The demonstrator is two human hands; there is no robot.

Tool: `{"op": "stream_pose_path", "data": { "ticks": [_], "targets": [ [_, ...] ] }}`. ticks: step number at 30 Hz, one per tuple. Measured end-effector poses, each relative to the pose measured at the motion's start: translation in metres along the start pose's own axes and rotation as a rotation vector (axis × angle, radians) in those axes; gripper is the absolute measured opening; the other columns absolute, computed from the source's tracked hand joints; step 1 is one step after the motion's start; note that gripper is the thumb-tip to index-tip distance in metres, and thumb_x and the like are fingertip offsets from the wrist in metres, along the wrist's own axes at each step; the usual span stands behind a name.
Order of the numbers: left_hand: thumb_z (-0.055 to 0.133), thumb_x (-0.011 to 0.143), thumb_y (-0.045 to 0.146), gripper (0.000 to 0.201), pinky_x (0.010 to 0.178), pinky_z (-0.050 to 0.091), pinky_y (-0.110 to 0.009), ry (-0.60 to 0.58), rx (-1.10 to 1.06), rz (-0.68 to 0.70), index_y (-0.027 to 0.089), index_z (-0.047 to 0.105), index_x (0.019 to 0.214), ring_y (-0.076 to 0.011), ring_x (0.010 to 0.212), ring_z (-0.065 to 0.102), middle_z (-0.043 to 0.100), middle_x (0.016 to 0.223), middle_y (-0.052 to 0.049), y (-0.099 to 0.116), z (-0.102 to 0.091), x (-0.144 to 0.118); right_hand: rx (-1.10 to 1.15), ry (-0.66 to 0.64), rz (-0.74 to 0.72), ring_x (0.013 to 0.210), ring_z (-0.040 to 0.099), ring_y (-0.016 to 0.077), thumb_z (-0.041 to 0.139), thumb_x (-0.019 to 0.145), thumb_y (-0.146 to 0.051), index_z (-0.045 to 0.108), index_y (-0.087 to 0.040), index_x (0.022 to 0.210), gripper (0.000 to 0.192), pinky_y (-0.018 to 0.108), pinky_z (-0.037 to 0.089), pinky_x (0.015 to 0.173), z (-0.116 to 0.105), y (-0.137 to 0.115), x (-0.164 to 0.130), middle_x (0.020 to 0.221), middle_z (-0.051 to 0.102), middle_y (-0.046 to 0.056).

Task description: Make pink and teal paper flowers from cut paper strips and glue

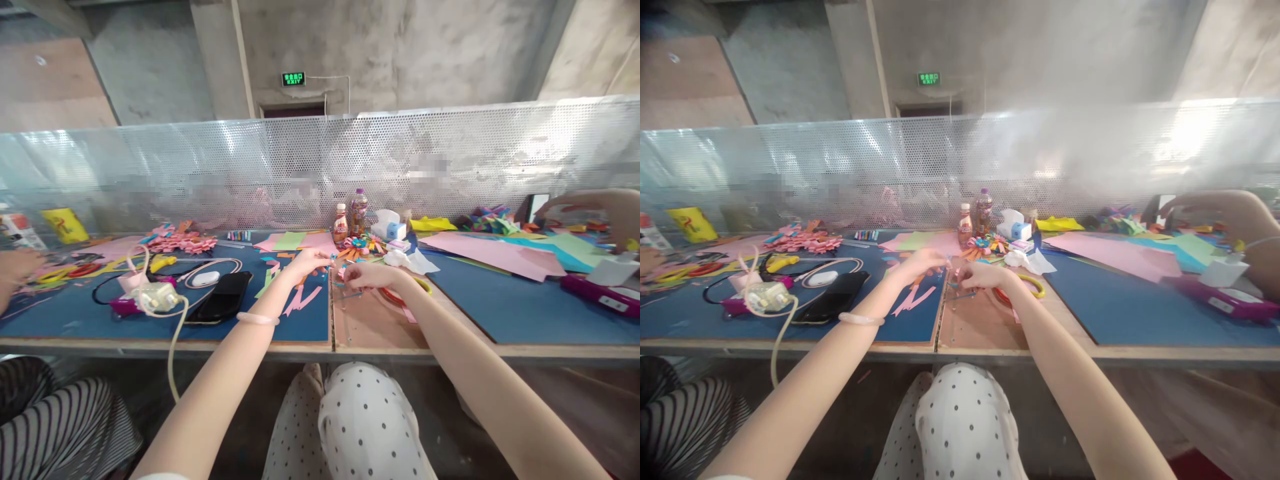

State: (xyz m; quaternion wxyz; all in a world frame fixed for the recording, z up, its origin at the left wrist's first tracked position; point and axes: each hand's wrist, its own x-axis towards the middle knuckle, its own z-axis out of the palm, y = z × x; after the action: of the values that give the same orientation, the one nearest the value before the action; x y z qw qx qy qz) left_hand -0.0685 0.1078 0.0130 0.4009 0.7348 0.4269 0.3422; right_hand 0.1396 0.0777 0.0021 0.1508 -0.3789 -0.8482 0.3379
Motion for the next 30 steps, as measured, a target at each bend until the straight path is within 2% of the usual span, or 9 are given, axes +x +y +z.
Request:
{"op": "stream_pose_path", "data": {
  "ticks": [9,12,17,20,23,26,30],
  "targets": [
    [0.064,0.069,0.03,0.032,0.048,0.034,-0.02,-0.011,0.008,0.021,0.013,0.066,0.096,-0.0106,0.064,0.058,0.069,0.087,-0.008,0.0,0.0,-0.001,0.037,0.069,0.037,0.06,0.051,0.0098,0.057,0.07,-0.026,0.059,-0.016,0.095,0.027,0.019,0.038,0.05,0.001,0.006,0.003,0.075,0.058,0.001],
    [0.065,0.068,0.031,0.031,0.05,0.034,-0.02,-0.014,0.017,0.026,0.013,0.068,0.093,-0.011,0.065,0.058,0.069,0.086,-0.008,0.0,-0.001,-0.001,0.02,0.096,0.051,0.058,0.05,0.0095,0.054,0.071,-0.024,0.06,-0.017,0.096,0.026,0.019,0.037,0.048,0.0,0.006,0.002,0.075,0.059,0.001],
    [0.064,0.068,0.031,0.027,0.051,0.035,-0.02,-0.019,0.028,0.034,0.012,0.069,0.087,-0.0106,0.063,0.057,0.068,0.081,-0.008,-0.002,-0.001,0.002,-0.009,0.129,0.008,0.063,0.051,0.0105,0.053,0.072,-0.023,0.063,-0.017,0.094,0.025,0.021,0.039,0.052,-0.001,-0.001,0.0,0.088,0.062,0.003],
    [0.063,0.068,0.03,0.026,0.052,0.036,-0.021,-0.016,0.032,0.033,0.012,0.068,0.087,-0.0109,0.063,0.057,0.068,0.081,-0.008,-0.002,-0.001,0.002,-0.019,0.102,-0.066,0.074,0.055,0.013,0.057,0.072,-0.026,0.065,-0.018,0.09,0.021,0.022,0.042,0.063,0.001,-0.009,0.0,0.091,0.063,0.002],
    [0.063,0.068,0.03,0.028,0.053,0.037,-0.021,-0.012,0.037,0.026,0.013,0.068,0.089,-0.012,0.066,0.058,0.069,0.084,-0.008,0.0,-0.001,0.0,-0.069,0.022,-0.118,0.073,0.056,0.0137,0.064,0.069,-0.033,0.068,-0.018,0.086,0.023,0.022,0.042,0.064,0.006,-0.017,0.001,0.082,0.064,0.001],
    [0.063,0.068,0.029,0.029,0.053,0.037,-0.021,0.0,0.04,0.019,0.013,0.068,0.091,-0.0123,0.067,0.059,0.069,0.085,-0.008,0.001,0.0,-0.001,-0.154,-0.058,-0.111,0.07,0.056,0.0136,0.065,0.068,-0.033,0.07,-0.017,0.085,0.024,0.022,0.041,0.063,0.009,-0.023,0.002,0.078,0.065,0.001],
    [0.063,0.068,0.03,0.028,0.053,0.037,-0.021,0.004,0.044,0.013,0.014,0.068,0.09,-0.0118,0.065,0.058,0.068,0.085,-0.008,0.001,0.0,-0.002,-0.206,-0.054,-0.065,0.069,0.057,0.0136,0.062,0.069,-0.029,0.071,-0.017,0.082,0.02,0.021,0.04,0.063,0.01,-0.023,0.003,0.078,0.066,0.001]
  ]
}}
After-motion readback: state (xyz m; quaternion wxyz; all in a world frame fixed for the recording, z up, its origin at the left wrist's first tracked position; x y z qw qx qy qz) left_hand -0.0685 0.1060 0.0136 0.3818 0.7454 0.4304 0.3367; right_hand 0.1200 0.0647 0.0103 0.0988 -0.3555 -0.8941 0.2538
